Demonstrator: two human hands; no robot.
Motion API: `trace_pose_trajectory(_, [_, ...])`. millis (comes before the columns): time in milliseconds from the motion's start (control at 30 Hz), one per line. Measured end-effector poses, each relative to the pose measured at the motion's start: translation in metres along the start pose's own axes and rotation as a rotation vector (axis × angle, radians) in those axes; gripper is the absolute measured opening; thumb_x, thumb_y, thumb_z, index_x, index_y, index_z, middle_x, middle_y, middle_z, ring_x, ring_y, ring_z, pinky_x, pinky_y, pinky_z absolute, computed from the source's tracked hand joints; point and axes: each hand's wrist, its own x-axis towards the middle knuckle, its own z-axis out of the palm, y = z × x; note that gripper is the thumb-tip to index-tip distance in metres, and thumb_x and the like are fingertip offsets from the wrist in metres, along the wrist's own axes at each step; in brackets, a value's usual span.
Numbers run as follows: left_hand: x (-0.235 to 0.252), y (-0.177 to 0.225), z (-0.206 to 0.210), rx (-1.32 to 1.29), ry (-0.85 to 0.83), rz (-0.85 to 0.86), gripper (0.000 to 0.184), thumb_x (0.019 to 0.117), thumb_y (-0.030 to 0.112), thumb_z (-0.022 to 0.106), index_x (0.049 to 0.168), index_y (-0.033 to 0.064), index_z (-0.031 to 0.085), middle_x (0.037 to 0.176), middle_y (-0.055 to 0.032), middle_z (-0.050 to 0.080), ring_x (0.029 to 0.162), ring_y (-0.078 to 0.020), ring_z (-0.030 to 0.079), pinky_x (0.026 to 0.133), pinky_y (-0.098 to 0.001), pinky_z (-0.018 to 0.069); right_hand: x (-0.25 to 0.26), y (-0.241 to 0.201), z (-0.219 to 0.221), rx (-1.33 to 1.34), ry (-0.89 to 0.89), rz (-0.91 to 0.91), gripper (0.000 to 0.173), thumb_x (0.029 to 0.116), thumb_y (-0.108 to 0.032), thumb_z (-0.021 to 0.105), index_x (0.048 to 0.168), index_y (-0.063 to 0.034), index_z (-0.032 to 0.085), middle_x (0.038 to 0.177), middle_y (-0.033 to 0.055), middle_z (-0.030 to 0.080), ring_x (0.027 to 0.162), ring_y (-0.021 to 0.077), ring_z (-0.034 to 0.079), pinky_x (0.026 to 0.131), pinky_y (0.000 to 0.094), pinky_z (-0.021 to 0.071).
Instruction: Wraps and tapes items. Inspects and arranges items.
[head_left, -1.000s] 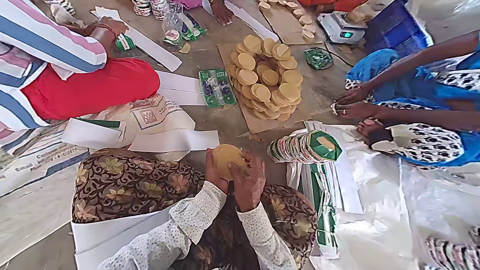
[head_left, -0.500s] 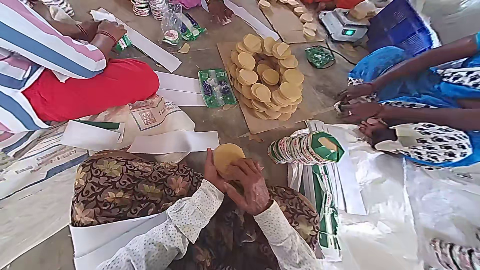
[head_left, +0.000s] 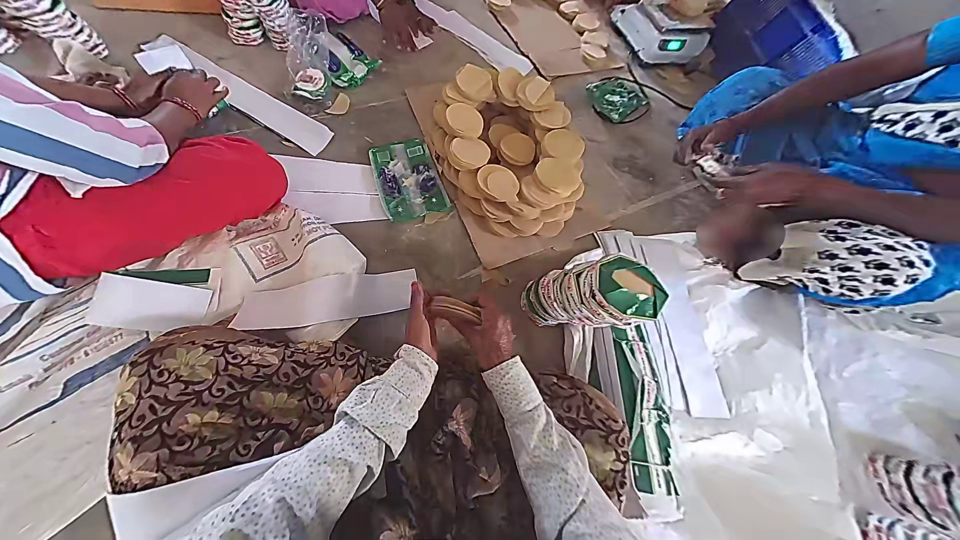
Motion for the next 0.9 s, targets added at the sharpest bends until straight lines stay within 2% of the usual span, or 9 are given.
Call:
trace_pose_trajectory(67, [0.004, -0.013, -0.003, 0.153, -0.078, 0.078, 0.054, 0.1137, 0.031, 0.025, 0.144, -0.0092, 0.047, 0.150, -0.0244, 0.048, 0.141, -0.0244, 0.045, 0.119, -0.0378, 0.0328, 0.005, -0.001, 0.001, -0.235, -0.141, 0.038, 0.046, 0.0855, -0.005, 0.073, 0.130, 0.0024, 0.065, 0.122, 0.0217, 0.070, 0.118, 0.0387, 0.065, 0.108, 0.0566, 0.0446])
trace_pose_trajectory(133, [0.000, -0.022, -0.003, 0.234, -0.124, 0.151, 0.051, 0.1123, 0.026, 0.028, 0.143, -0.0117, 0.045, 0.148, -0.0276, 0.047, 0.140, -0.0247, 0.044, 0.118, -0.0362, 0.0323, 0.007, -0.003, 0.003, -0.324, -0.156, -0.007, 0.036, 0.0866, -0.002, 0.067, 0.122, 0.0003, 0.071, 0.120, 0.0217, 0.072, 0.117, 0.0407, 0.066, 0.106, 0.0588, 0.0449])
trace_pose_trajectory(267, [0.008, -0.022, -0.006, 0.171, -0.038, 0.325, 0.058, 0.1115, 0.024, 0.014, 0.112, -0.0096, 0.061, 0.109, -0.0159, 0.067, 0.109, -0.0160, 0.060, 0.103, -0.0317, 0.0449, 0.002, 0.011, 0.003, 0.017, 0.012, -0.069, 0.027, 0.0826, -0.012, 0.080, 0.105, 0.0024, 0.073, 0.108, 0.0190, 0.073, 0.107, 0.0347, 0.068, 0.099, 0.0512, 0.0516])
trace_pose_trajectory(400, [-0.002, -0.025, -0.005, 0.461, -0.262, 0.341, 0.072, 0.1054, 0.046, 0.027, 0.136, -0.0155, 0.048, 0.139, -0.0306, 0.052, 0.134, -0.0273, 0.049, 0.117, -0.0382, 0.0341, 0.005, 0.012, 0.005, -0.234, -0.114, -0.069, 0.031, 0.0850, -0.005, 0.074, 0.115, -0.0006, 0.074, 0.117, 0.0177, 0.074, 0.117, 0.0384, 0.066, 0.108, 0.0591, 0.0419])
trace_pose_trajectory(500, [-0.002, -0.028, -0.007, 0.401, -0.374, 0.439, 0.078, 0.1043, 0.052, 0.028, 0.138, -0.0164, 0.045, 0.139, -0.0281, 0.052, 0.131, -0.0217, 0.049, 0.115, -0.0325, 0.0361, 0.005, 0.017, 0.005, -0.194, 0.009, -0.164, 0.020, 0.0809, -0.003, 0.075, 0.100, 0.0003, 0.076, 0.104, 0.0179, 0.075, 0.104, 0.0379, 0.070, 0.100, 0.0588, 0.0477])
trace_pose_trajectory(600, [0.001, -0.016, -0.019, 0.377, -0.540, 0.524, 0.092, 0.1037, 0.064, 0.021, 0.138, -0.0174, 0.045, 0.143, -0.0270, 0.052, 0.136, -0.0186, 0.048, 0.116, -0.0314, 0.0348, 0.004, 0.032, 0.003, 0.001, 0.049, -0.141, 0.026, 0.0764, -0.007, 0.080, 0.101, 0.0012, 0.075, 0.105, 0.0180, 0.074, 0.107, 0.0369, 0.068, 0.101, 0.0576, 0.0477])
trace_pose_trajectory(667, [0.004, -0.009, -0.031, 0.440, -0.618, 0.482, 0.090, 0.1037, 0.063, 0.024, 0.143, -0.0154, 0.043, 0.149, -0.0273, 0.047, 0.142, -0.0213, 0.044, 0.119, -0.0340, 0.0327, 0.006, 0.031, 0.000, -0.090, -0.041, -0.092, 0.027, 0.0793, -0.010, 0.080, 0.104, -0.0004, 0.076, 0.107, 0.0173, 0.074, 0.110, 0.0377, 0.067, 0.106, 0.0602, 0.0432])
trace_pose_trajectory(833, [-0.002, 0.038, -0.087, 0.478, -0.254, 0.757, 0.051, 0.1061, 0.032, 0.045, 0.123, -0.0134, 0.061, 0.130, -0.0190, 0.065, 0.125, -0.0181, 0.060, 0.110, -0.0370, 0.0458, 0.004, 0.028, 0.003, 0.040, 0.064, -0.086, 0.027, 0.0732, -0.009, 0.084, 0.098, -0.0015, 0.078, 0.100, 0.0165, 0.074, 0.103, 0.0345, 0.067, 0.097, 0.0545, 0.0490])
trace_pose_trajectory(900, [-0.003, 0.074, -0.132, 0.672, -0.047, 0.878, 0.043, 0.1045, 0.023, 0.047, 0.122, -0.0124, 0.063, 0.128, -0.0211, 0.065, 0.126, -0.0214, 0.059, 0.111, -0.0379, 0.0456, 0.004, 0.027, -0.001, -0.033, -0.027, 0.006, 0.029, 0.0742, -0.008, 0.084, 0.100, 0.0008, 0.076, 0.107, 0.0208, 0.072, 0.110, 0.0390, 0.065, 0.104, 0.0594, 0.0432])
